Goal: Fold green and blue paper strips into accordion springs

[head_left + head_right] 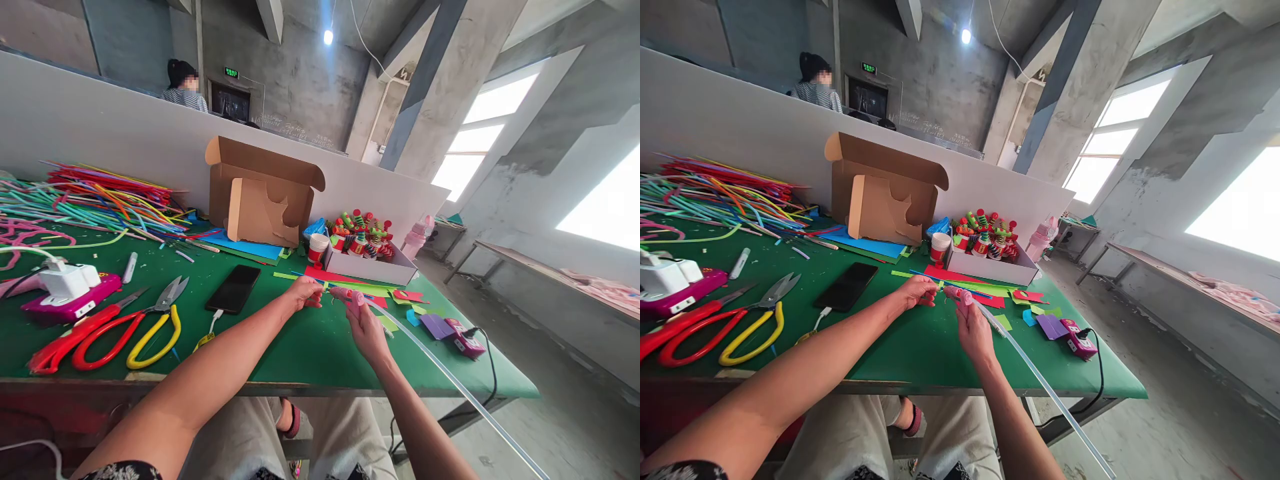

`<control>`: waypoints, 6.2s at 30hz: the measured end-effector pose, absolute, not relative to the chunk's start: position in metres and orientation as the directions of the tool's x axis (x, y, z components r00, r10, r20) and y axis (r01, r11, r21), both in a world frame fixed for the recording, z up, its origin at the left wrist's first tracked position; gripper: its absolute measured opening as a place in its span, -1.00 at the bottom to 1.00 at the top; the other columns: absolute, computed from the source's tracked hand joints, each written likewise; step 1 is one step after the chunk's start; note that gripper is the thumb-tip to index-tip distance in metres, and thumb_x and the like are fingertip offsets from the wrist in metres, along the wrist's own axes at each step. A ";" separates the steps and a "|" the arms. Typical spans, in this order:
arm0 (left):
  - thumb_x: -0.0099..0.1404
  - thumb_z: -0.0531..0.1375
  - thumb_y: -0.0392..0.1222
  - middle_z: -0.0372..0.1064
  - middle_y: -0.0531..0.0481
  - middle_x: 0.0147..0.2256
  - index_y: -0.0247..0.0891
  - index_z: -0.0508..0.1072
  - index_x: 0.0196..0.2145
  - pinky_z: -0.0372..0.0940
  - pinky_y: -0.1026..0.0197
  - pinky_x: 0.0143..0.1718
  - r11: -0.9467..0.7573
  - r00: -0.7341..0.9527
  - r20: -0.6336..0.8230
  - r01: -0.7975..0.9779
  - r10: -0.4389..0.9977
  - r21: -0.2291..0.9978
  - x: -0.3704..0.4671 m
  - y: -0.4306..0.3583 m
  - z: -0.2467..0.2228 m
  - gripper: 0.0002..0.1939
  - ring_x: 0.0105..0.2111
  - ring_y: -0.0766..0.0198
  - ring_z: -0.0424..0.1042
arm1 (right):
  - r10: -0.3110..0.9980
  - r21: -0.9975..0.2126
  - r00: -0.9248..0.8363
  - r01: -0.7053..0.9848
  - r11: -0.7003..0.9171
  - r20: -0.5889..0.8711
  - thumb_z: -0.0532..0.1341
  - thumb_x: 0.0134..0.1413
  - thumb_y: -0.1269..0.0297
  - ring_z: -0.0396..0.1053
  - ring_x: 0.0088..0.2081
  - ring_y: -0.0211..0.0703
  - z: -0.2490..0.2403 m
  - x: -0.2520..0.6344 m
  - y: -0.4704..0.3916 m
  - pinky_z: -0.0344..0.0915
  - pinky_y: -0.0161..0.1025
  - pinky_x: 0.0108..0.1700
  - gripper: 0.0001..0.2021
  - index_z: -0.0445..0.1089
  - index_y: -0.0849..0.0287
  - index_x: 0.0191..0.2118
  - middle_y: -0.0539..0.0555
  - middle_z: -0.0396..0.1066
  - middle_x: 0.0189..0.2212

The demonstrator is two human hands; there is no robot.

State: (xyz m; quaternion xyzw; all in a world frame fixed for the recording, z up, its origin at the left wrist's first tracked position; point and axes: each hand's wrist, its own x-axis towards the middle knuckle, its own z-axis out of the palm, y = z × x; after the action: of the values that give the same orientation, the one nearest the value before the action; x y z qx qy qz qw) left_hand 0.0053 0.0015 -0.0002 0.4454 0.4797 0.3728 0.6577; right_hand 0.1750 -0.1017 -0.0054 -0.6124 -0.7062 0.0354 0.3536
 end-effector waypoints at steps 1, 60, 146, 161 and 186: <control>0.04 0.33 -0.35 0.26 0.12 -0.68 -0.30 0.29 -0.61 0.40 0.26 -0.54 0.326 0.262 -0.300 -0.063 0.917 0.943 0.005 0.001 0.000 -0.74 -0.68 0.43 0.25 | 0.892 -0.483 0.000 0.841 0.245 0.453 0.03 0.16 0.20 0.50 -0.30 0.02 -0.005 0.175 -0.102 0.38 -0.17 -0.29 -0.63 0.34 0.17 0.03 0.14 0.54 -0.31; 0.04 0.29 -0.42 0.28 0.12 -0.70 -0.32 0.31 -0.59 0.38 0.28 -0.56 0.388 0.303 -0.328 -0.163 0.895 0.907 0.004 0.005 -0.002 -0.79 -0.70 0.43 0.26 | 0.914 -0.720 0.135 0.664 0.204 0.384 0.13 0.07 0.11 0.41 -0.42 -0.07 -0.009 0.180 -0.109 0.29 -0.21 -0.36 -0.62 0.35 0.17 -0.02 0.10 0.52 -0.40; -0.14 0.43 -0.27 0.30 0.11 -0.62 -0.34 0.43 -0.52 0.35 0.26 -0.52 0.271 0.416 -0.224 -0.058 0.882 0.961 -0.013 0.005 -0.002 -0.75 -0.62 0.44 0.25 | 0.979 -0.934 -0.015 -0.296 -0.199 -0.203 0.36 -0.05 0.49 0.38 -0.62 -0.36 -0.007 0.145 -0.031 0.45 -0.42 -0.47 -0.87 0.46 0.30 -0.55 0.00 0.43 -0.67; -0.08 0.43 -0.28 0.43 0.02 -0.52 -0.37 0.51 -0.38 0.41 0.13 -0.30 0.192 0.481 -0.096 -0.154 0.872 0.969 -0.018 0.005 0.002 -0.73 -0.53 0.33 0.43 | 0.977 -0.928 -0.032 -0.308 -0.210 -0.210 0.34 -0.02 0.48 0.36 -0.62 -0.36 -0.011 0.146 -0.028 0.46 -0.37 -0.42 -0.86 0.44 0.29 -0.54 -0.01 0.41 -0.67; 0.04 0.23 -0.18 0.45 0.06 -0.53 -0.26 0.52 -0.42 0.39 0.21 -0.35 -0.445 0.467 0.330 0.159 0.821 0.881 -0.012 0.006 -0.006 -0.86 -0.50 0.29 0.45 | 0.968 -0.914 -0.054 -0.320 -0.251 -0.246 0.28 0.06 0.48 0.42 -0.62 -0.31 -0.007 0.148 -0.033 0.48 -0.39 -0.45 -0.86 0.39 0.29 -0.49 0.01 0.43 -0.67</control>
State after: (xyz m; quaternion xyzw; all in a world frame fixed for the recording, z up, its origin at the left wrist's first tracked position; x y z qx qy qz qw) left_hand -0.0125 0.0056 -0.0064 0.7500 0.3267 0.3999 0.4133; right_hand 0.1475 -0.0333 -0.0066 -0.4671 -0.3465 0.6381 0.5046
